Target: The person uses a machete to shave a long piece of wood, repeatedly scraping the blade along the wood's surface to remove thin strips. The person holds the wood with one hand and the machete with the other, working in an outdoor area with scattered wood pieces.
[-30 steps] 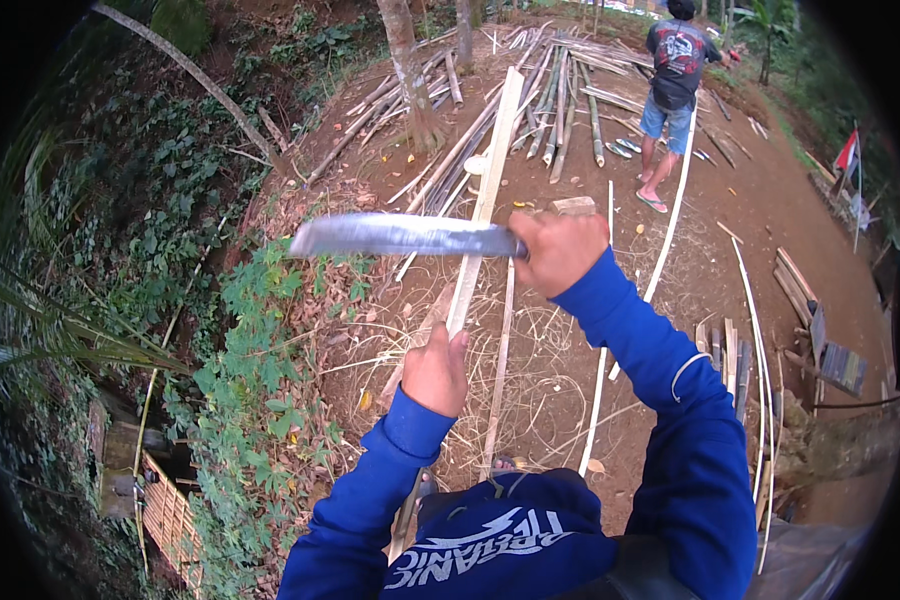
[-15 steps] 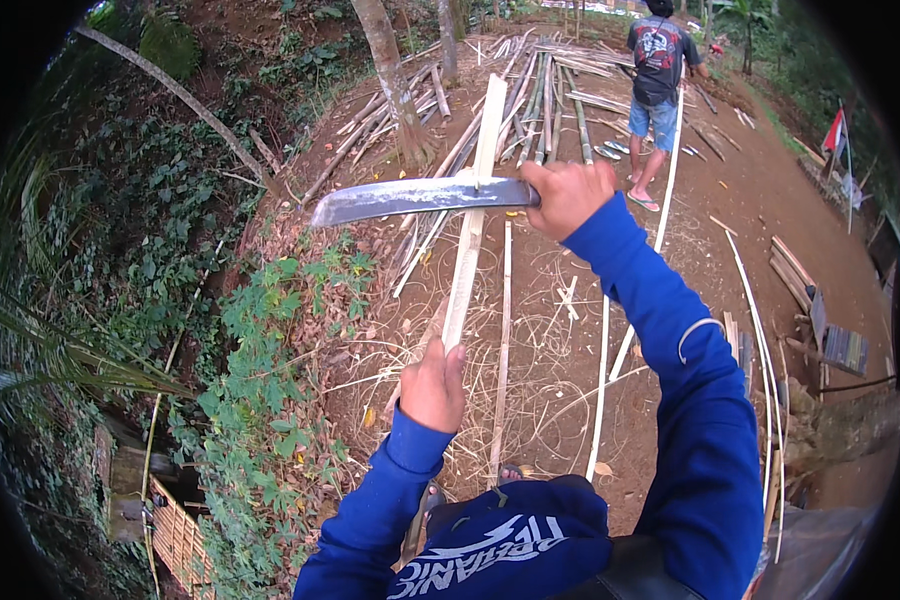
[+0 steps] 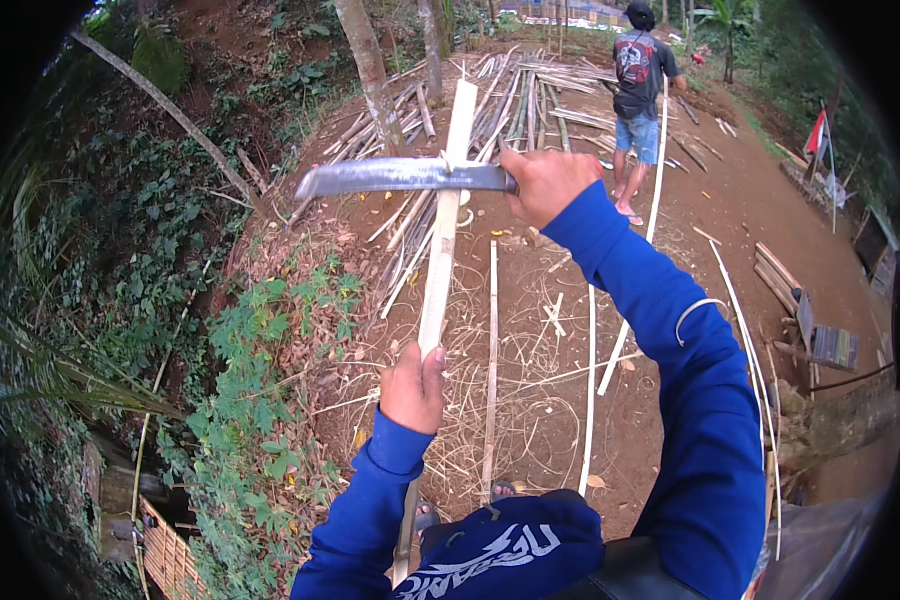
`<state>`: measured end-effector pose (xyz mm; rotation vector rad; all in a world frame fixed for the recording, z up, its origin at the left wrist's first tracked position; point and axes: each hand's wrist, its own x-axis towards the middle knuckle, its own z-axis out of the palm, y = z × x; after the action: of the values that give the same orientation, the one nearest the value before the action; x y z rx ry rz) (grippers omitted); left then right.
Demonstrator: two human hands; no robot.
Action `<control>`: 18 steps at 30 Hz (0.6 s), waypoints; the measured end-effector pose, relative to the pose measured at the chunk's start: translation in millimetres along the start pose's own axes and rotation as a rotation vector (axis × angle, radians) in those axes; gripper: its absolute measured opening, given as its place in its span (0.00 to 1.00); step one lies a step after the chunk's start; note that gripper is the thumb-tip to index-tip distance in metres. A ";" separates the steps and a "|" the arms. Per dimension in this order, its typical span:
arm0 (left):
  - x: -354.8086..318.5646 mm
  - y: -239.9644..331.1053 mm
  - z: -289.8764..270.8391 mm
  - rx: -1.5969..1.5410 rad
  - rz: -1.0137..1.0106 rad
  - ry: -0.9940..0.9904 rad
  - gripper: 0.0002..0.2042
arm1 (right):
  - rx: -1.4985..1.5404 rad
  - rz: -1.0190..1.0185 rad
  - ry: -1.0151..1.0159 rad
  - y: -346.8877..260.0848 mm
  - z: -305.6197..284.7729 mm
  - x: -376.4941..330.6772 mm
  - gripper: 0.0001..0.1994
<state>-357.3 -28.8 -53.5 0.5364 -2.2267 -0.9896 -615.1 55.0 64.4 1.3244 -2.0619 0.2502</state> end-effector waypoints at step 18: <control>-4.5 -27.7 -18.4 -0.782 -0.452 -0.291 0.31 | 1.433 0.666 -0.104 -18.9 47.5 -75.8 0.17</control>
<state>-338.5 -53.0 -66.9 0.5517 -1.7472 -2.1462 -599.0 78.8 -22.5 1.1874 -2.3131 2.2825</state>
